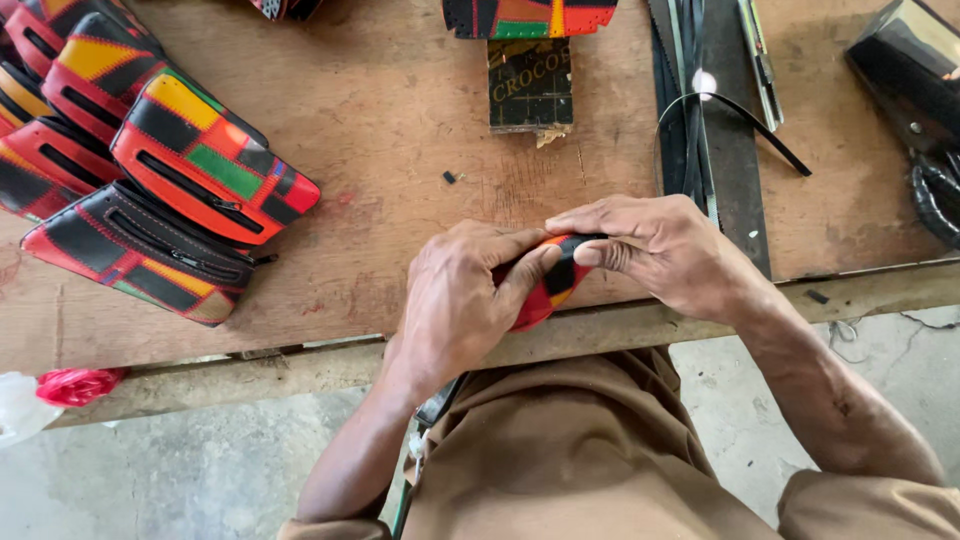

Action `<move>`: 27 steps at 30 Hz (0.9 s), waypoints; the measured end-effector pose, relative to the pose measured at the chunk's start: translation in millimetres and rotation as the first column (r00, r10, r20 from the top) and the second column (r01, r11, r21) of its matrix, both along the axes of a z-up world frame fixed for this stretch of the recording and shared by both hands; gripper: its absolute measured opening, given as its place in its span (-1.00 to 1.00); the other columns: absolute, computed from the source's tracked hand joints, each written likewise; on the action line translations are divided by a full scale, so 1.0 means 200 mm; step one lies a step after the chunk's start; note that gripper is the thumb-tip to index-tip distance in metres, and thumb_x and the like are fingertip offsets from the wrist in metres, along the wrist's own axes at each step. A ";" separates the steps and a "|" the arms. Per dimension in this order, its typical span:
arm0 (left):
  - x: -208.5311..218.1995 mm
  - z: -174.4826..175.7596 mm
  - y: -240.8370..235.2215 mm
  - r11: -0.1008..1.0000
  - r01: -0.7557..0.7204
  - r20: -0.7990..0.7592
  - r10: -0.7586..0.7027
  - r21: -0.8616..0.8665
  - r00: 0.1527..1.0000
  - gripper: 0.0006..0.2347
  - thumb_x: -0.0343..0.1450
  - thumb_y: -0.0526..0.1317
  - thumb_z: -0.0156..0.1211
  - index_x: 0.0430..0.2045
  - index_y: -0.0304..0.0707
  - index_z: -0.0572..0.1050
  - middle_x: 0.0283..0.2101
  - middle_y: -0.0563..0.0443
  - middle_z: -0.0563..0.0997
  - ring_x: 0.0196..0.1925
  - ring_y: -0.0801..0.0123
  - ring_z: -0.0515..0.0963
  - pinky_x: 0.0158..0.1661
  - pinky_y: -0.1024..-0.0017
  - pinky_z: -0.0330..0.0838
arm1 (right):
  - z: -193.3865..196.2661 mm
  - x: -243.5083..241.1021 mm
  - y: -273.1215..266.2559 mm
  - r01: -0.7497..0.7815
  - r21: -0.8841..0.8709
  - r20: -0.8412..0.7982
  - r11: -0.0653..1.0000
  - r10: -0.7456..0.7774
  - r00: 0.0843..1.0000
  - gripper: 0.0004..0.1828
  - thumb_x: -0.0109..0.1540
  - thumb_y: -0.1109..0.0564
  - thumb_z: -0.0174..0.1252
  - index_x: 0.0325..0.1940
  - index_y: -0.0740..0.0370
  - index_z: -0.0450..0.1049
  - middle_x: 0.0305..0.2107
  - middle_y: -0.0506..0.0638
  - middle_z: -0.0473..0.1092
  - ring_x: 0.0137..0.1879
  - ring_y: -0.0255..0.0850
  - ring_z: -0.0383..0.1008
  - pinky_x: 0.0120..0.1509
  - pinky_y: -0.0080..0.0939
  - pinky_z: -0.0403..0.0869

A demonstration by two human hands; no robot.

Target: The person handles a small colorful zippered pouch, repeatedly opening and closing the zipper, turning it over, and pressing the seams and edges. The person also picks up a second similar pouch and performs the same handling actions. The actions appear to be a manual inspection of the pouches' construction and zipper function.

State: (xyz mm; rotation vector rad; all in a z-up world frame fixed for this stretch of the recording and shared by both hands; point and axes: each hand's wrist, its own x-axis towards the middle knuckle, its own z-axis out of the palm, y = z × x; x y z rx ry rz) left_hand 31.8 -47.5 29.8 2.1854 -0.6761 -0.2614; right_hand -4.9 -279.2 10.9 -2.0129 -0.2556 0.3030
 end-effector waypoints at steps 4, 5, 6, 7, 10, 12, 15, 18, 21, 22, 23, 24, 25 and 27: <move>-0.01 -0.05 0.01 0.998 0.057 0.133 -0.051 -0.039 0.990 -0.85 0.46 -0.16 0.25 -0.30 -0.22 0.67 -0.39 -0.11 0.66 -0.30 0.07 0.62 -0.24 0.18 0.47 | 0.03 -0.01 0.05 0.045 -0.149 0.147 0.988 -0.023 0.989 -0.71 0.26 0.08 0.22 0.03 0.22 0.59 -0.12 0.04 0.60 -0.01 -0.13 0.63 0.05 -0.22 0.57; -0.01 -0.07 0.01 0.998 0.057 0.194 -0.052 -0.023 0.980 -0.86 0.46 -0.18 0.25 -0.32 -0.25 0.65 -0.39 -0.12 0.65 -0.30 0.06 0.61 -0.24 0.18 0.46 | 0.03 -0.01 0.06 0.058 -0.199 0.197 0.978 -0.018 0.980 -0.74 0.27 0.09 0.22 0.00 0.23 0.60 -0.15 0.06 0.60 -0.04 -0.11 0.63 0.00 -0.21 0.56; -0.02 -0.09 0.02 0.998 0.057 0.253 -0.054 -0.007 0.966 -0.87 0.47 -0.19 0.25 -0.35 -0.28 0.63 -0.39 -0.12 0.65 -0.29 0.04 0.61 -0.24 0.17 0.45 | 0.02 -0.02 0.09 0.070 -0.207 0.253 0.976 -0.016 0.967 -0.77 0.29 0.10 0.22 -0.04 0.25 0.59 -0.18 0.07 0.59 -0.06 -0.07 0.62 0.00 -0.17 0.55; -0.02 -0.10 0.01 0.998 0.062 0.273 -0.066 0.020 0.960 -0.87 0.47 -0.20 0.25 -0.39 -0.29 0.60 -0.39 -0.13 0.64 -0.30 0.04 0.61 -0.24 0.17 0.46 | 0.02 -0.02 0.11 0.083 -0.216 0.314 0.973 -0.011 0.949 -0.80 0.30 0.11 0.21 -0.07 0.26 0.59 -0.22 0.09 0.58 -0.08 -0.04 0.61 0.00 -0.14 0.53; 0.00 -0.09 0.00 0.994 0.057 0.284 -0.082 0.094 0.955 -0.84 0.48 -0.20 0.26 -0.45 -0.31 0.56 -0.39 -0.14 0.63 -0.28 0.03 0.61 -0.21 0.17 0.47 | 0.00 -0.03 0.15 0.131 -0.218 0.420 0.967 -0.028 0.907 -0.83 0.30 0.14 0.20 -0.13 0.30 0.57 -0.28 0.12 0.55 -0.12 0.02 0.58 -0.02 -0.08 0.51; 0.00 -0.06 0.01 0.990 0.032 0.228 -0.064 0.141 0.972 -0.82 0.50 -0.16 0.28 -0.43 -0.29 0.57 -0.36 -0.14 0.66 -0.25 0.04 0.64 -0.17 0.18 0.49 | -0.02 -0.03 0.16 0.153 -0.214 0.383 0.965 -0.061 0.922 -0.82 0.30 0.12 0.19 -0.16 0.30 0.57 -0.30 0.12 0.54 -0.16 0.00 0.57 -0.06 -0.09 0.50; 0.02 0.01 0.12 0.978 0.161 0.038 -0.157 -0.136 0.987 -0.49 0.28 -0.09 0.46 0.01 -0.50 0.52 -0.08 -0.31 0.66 -0.05 -0.02 0.64 -0.08 0.26 0.51 | -0.04 0.01 0.13 0.199 -0.159 0.161 0.967 -0.173 0.972 -0.78 0.31 0.07 0.18 -0.16 0.28 0.58 -0.34 0.08 0.56 -0.22 -0.11 0.57 -0.13 -0.15 0.51; 0.04 0.01 0.17 0.895 0.127 -0.181 -0.223 -0.427 0.958 -0.32 0.23 -0.10 0.53 0.19 -0.50 0.38 0.12 -0.23 0.63 0.16 0.28 0.62 0.18 0.36 0.47 | -0.05 0.06 0.10 0.260 0.078 -0.061 0.962 -0.256 0.965 -0.71 0.39 -0.01 0.09 -0.11 0.26 0.57 -0.22 -0.01 0.58 -0.08 -0.23 0.55 0.03 -0.23 0.50; 0.00 -0.06 0.19 0.887 -0.084 -0.431 -0.136 -0.454 0.892 -0.37 0.25 -0.18 0.54 0.22 -0.46 0.46 -0.02 -0.11 0.72 0.02 0.49 0.61 0.12 0.44 0.53 | 0.00 0.06 0.08 0.186 0.415 -0.037 0.891 -0.188 0.981 -0.60 0.42 -0.13 0.06 0.06 0.27 0.46 0.10 0.02 0.50 0.18 -0.26 0.48 0.32 -0.26 0.44; -0.01 -0.09 0.21 0.884 -0.122 -0.430 -0.096 -0.452 0.898 -0.38 0.26 -0.18 0.54 0.21 -0.46 0.47 -0.03 -0.11 0.73 0.00 0.50 0.63 0.11 0.45 0.54 | 0.03 0.02 0.06 0.179 0.517 -0.058 0.837 -0.175 0.983 -0.47 0.37 -0.20 0.12 0.22 0.24 0.39 0.13 0.04 0.45 0.22 -0.24 0.46 0.36 -0.26 0.43; -0.02 -0.11 0.21 0.877 -0.156 -0.427 -0.061 -0.454 0.902 -0.40 0.26 -0.18 0.53 0.20 -0.46 0.49 -0.04 -0.10 0.74 -0.01 0.50 0.64 0.10 0.46 0.55 | 0.06 -0.02 0.05 0.175 0.609 -0.077 0.774 -0.162 0.984 -0.29 0.31 -0.27 0.18 0.38 0.21 0.31 0.16 0.07 0.41 0.25 -0.22 0.45 0.41 -0.25 0.42; -0.03 -0.12 0.22 0.870 -0.189 -0.425 -0.025 -0.456 0.905 -0.41 0.27 -0.18 0.53 0.19 -0.46 0.50 -0.05 -0.10 0.75 -0.03 0.51 0.65 0.08 0.48 0.56 | 0.08 -0.04 0.04 0.084 0.609 0.023 0.788 -0.124 0.992 -0.19 0.28 -0.22 0.28 0.46 0.20 0.18 0.28 0.09 0.28 0.35 -0.18 0.37 0.46 -0.20 0.37; -0.03 -0.12 0.22 0.864 -0.189 -0.411 -0.022 -0.467 0.911 -0.43 0.27 -0.21 0.53 0.18 -0.46 0.51 -0.04 -0.11 0.75 -0.02 0.50 0.66 0.09 0.47 0.56 | 0.09 -0.06 0.03 -0.008 0.600 0.124 0.800 -0.083 0.989 -0.04 0.24 -0.17 0.39 0.54 0.18 0.05 0.40 0.11 0.16 0.44 -0.14 0.29 0.52 -0.15 0.33; -0.04 -0.12 0.22 0.854 -0.187 -0.389 -0.019 -0.485 0.921 -0.45 0.27 -0.26 0.54 0.17 -0.46 0.53 -0.02 -0.13 0.75 0.00 0.48 0.67 0.11 0.46 0.56 | 0.08 -0.10 0.06 -0.026 0.430 0.265 0.902 -0.098 0.959 0.12 0.19 -0.08 0.49 0.61 0.17 -0.07 0.53 0.13 0.05 0.56 -0.08 0.22 0.59 -0.08 0.31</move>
